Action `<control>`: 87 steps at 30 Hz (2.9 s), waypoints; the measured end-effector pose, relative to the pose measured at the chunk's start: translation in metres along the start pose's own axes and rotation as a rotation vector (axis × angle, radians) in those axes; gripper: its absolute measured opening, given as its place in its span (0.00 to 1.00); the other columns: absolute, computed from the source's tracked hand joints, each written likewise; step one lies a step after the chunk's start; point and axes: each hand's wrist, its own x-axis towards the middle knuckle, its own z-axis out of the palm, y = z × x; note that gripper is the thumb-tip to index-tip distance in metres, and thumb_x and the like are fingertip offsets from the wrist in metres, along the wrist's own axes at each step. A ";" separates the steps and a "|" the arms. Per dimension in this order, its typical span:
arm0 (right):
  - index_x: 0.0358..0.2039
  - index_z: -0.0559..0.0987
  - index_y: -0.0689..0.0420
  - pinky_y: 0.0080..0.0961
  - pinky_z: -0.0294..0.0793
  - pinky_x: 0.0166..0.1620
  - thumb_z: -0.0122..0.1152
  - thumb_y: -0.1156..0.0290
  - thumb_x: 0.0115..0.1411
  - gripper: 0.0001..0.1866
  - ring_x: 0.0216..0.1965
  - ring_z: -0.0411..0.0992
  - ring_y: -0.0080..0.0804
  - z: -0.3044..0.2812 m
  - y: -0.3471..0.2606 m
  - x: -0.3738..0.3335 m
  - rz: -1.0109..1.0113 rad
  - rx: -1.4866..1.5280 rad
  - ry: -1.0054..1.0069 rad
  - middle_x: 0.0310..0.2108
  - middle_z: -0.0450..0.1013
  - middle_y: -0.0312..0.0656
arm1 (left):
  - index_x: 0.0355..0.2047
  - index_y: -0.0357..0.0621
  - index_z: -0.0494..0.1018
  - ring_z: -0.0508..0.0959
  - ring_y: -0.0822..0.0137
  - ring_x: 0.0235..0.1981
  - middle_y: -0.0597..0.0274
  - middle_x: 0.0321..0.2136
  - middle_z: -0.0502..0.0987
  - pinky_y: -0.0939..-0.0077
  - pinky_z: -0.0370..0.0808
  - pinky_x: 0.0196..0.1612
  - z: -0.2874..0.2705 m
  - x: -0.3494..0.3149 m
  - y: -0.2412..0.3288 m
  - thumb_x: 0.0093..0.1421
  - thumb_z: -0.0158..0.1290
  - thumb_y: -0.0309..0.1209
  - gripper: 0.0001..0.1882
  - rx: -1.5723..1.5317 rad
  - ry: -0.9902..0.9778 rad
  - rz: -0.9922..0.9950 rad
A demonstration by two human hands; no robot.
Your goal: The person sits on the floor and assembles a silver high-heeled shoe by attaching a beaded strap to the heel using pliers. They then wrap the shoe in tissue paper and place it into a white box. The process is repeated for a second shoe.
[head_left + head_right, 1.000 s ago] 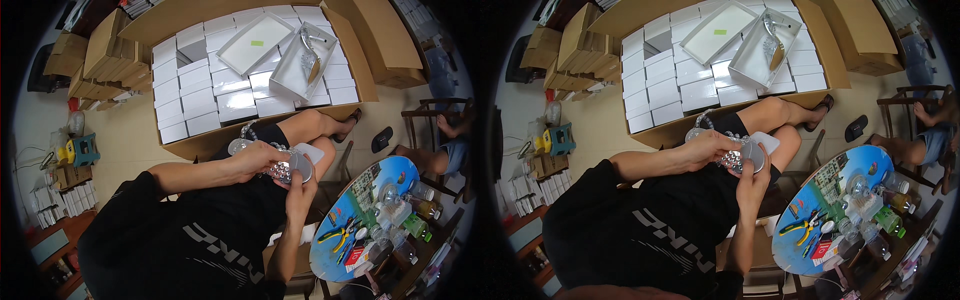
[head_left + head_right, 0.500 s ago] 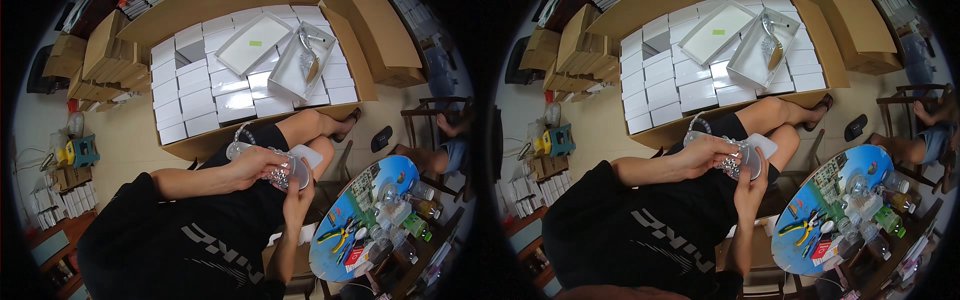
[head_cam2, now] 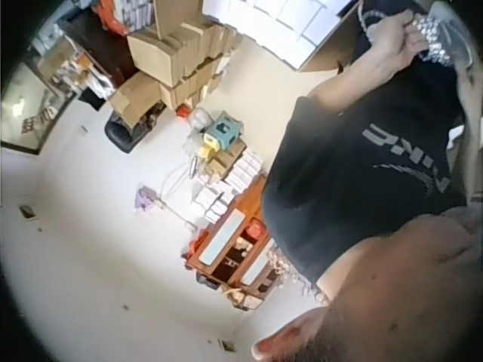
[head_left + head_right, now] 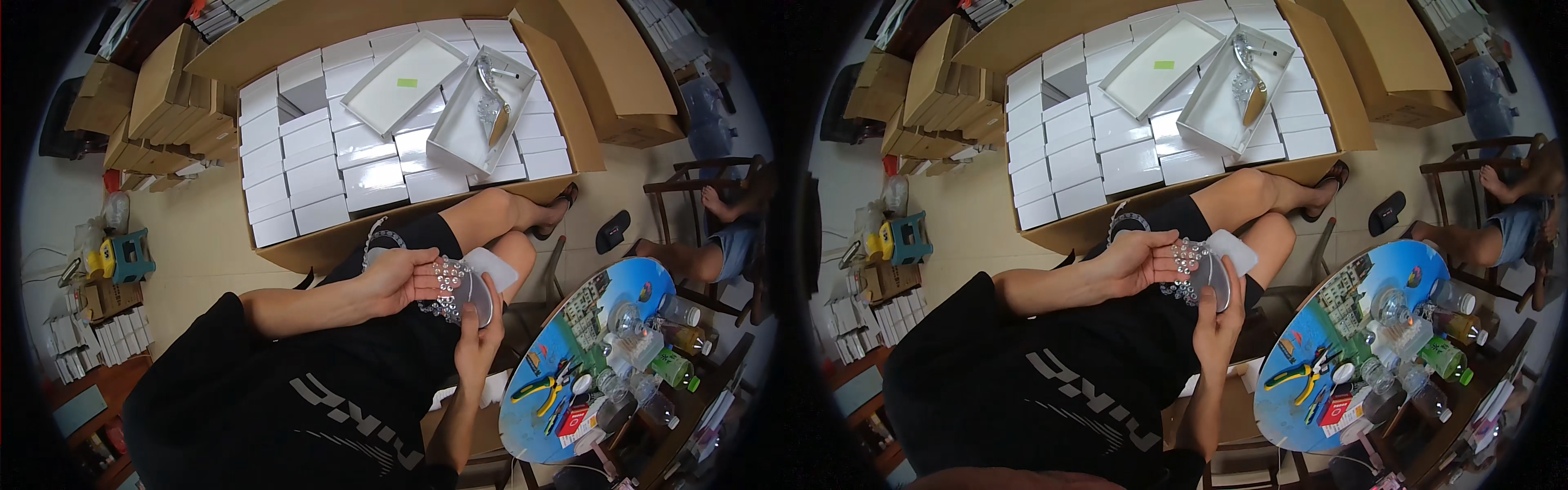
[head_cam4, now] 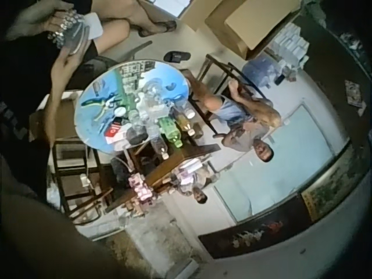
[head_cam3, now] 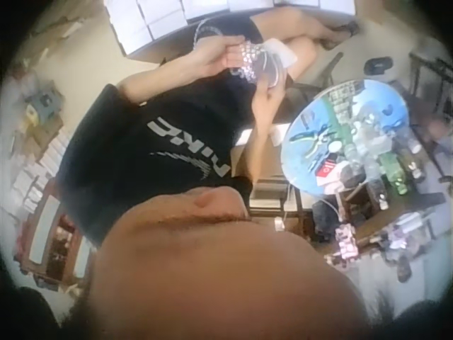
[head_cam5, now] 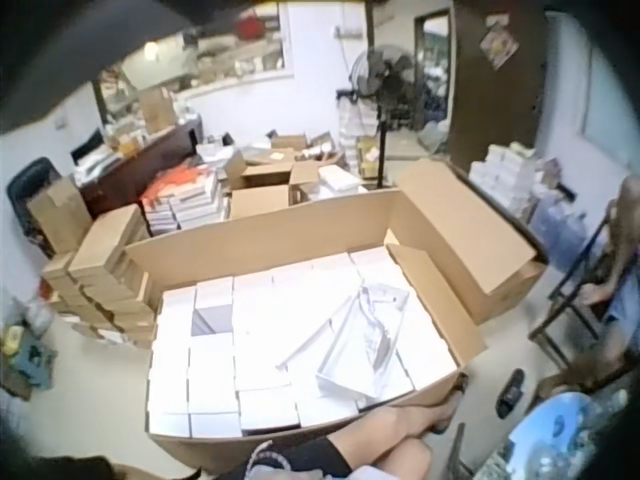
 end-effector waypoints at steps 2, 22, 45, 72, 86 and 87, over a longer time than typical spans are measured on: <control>0.61 0.69 0.67 0.28 0.65 0.60 0.50 0.77 0.64 0.24 0.56 0.69 0.35 -0.001 0.003 0.002 0.010 0.004 0.008 0.55 0.70 0.50 | 0.44 0.32 0.73 0.84 0.58 0.40 0.50 0.41 0.82 0.66 0.84 0.44 -0.002 0.000 -0.002 0.72 0.43 0.35 0.16 -0.040 -0.022 0.013; 0.61 0.67 0.68 0.30 0.86 0.31 0.49 0.75 0.63 0.25 0.42 0.77 0.37 -0.014 -0.037 0.011 0.345 0.257 -0.057 0.49 0.73 0.54 | 0.40 0.38 0.77 0.82 0.56 0.26 0.56 0.29 0.81 0.64 0.79 0.29 0.002 -0.011 0.007 0.55 0.59 0.25 0.11 1.813 -0.094 1.312; 0.52 0.76 0.68 0.17 0.73 0.18 0.51 0.70 0.64 0.20 0.24 0.74 0.22 -0.013 -0.024 0.039 0.335 0.122 0.053 0.34 0.79 0.43 | 0.41 0.34 0.77 0.81 0.71 0.33 0.59 0.31 0.81 0.76 0.77 0.37 0.021 -0.027 0.005 0.56 0.64 0.26 0.14 1.325 -0.285 0.513; 0.52 0.77 0.65 0.27 0.74 0.50 0.48 0.65 0.71 0.19 0.46 0.76 0.31 -0.007 0.023 0.080 0.127 0.106 -0.210 0.46 0.78 0.45 | 0.46 0.34 0.74 0.81 0.66 0.44 0.56 0.43 0.80 0.72 0.77 0.54 -0.018 0.019 -0.011 0.67 0.51 0.28 0.11 -0.125 -0.219 0.073; 0.46 0.79 0.65 0.31 0.75 0.44 0.50 0.63 0.70 0.18 0.38 0.76 0.31 -0.028 0.039 0.048 0.005 -0.018 0.011 0.37 0.79 0.47 | 0.44 0.30 0.75 0.81 0.66 0.41 0.54 0.40 0.81 0.75 0.78 0.48 0.006 0.023 -0.052 0.64 0.55 0.23 0.11 0.205 -0.175 0.129; 0.45 0.79 0.65 0.32 0.75 0.44 0.50 0.62 0.70 0.18 0.38 0.76 0.31 -0.031 0.042 0.043 -0.020 -0.012 0.062 0.37 0.79 0.47 | 0.44 0.30 0.76 0.81 0.66 0.41 0.54 0.40 0.81 0.75 0.78 0.48 0.012 0.020 -0.058 0.63 0.56 0.23 0.10 0.242 -0.153 0.100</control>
